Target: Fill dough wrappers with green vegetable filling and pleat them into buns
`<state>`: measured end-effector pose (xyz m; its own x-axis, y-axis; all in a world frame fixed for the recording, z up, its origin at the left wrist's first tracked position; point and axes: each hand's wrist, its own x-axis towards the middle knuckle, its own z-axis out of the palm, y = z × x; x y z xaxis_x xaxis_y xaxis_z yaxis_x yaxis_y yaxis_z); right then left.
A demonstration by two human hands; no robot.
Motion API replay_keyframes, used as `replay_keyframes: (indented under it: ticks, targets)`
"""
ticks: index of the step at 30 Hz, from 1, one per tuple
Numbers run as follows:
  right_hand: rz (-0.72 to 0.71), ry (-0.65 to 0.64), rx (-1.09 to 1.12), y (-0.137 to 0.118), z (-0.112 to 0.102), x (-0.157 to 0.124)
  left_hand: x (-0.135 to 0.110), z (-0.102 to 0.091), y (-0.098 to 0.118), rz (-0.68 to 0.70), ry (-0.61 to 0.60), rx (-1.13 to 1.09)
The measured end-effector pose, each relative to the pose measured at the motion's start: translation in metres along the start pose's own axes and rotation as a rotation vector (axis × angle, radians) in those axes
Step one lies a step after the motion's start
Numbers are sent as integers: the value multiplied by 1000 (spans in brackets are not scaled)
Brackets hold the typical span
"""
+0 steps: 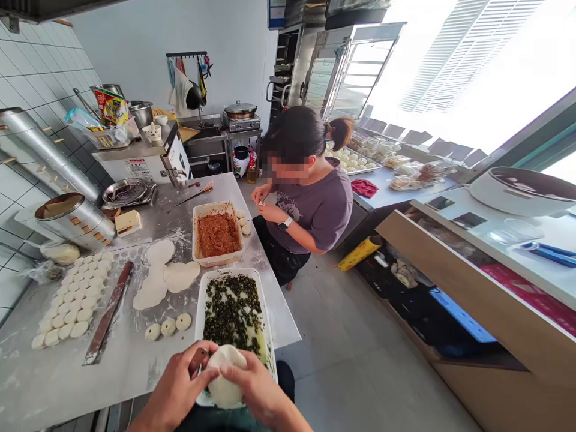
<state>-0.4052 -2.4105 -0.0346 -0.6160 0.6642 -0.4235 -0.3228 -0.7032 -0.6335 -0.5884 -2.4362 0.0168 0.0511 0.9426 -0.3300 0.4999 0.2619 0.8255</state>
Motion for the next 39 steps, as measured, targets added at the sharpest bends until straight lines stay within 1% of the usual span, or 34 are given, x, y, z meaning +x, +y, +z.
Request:
replay_keyframes:
  ticks: [1,2,4,5,7,8,11,12,14,16,18,20,23,26,29,33,36,39]
  targets:
    - [9,17,-31,1,-3,1,3,0,-4,21,-7,65]
    - [-1,59,-50,1,-6,1,8,0,-9,32,13,160]
    - [-69,183,-32,-3,-16,-3,20,2,-27,26,87,395]
    - [-110,246,-2,-9,-23,-9,26,4,-38,15,98,497]
    - [-183,313,74,-26,-37,-31,36,11,-59,-1,48,629]
    - [-204,323,128,-37,-45,-46,40,16,-68,-3,6,667]
    - [-240,264,373,-67,-63,-86,51,33,-86,5,-96,816]
    - [-213,230,465,-73,-67,-94,55,38,-89,6,-111,866]
    - [-134,183,596,-75,-72,-96,64,49,-91,7,-113,955]
    - [-88,177,654,-64,-76,-83,74,59,-91,8,-95,1029]
    - [-133,198,709,-43,-82,-65,81,66,-91,12,-86,1085]
    - [-169,236,770,-21,-90,-53,84,70,-93,16,-107,1123]
    - [-142,297,802,7,-105,-49,80,72,-97,28,-198,1135]
    - [-105,339,779,26,-117,-51,72,72,-102,45,-313,1100]
    - [-96,390,757,38,-123,-49,66,77,-107,45,-396,1047]
    - [-105,441,759,47,-125,-44,65,84,-110,28,-476,952]
    - [-113,442,761,50,-127,-42,67,84,-110,25,-511,860]
    - [-120,438,760,50,-126,-42,69,81,-107,28,-516,761]
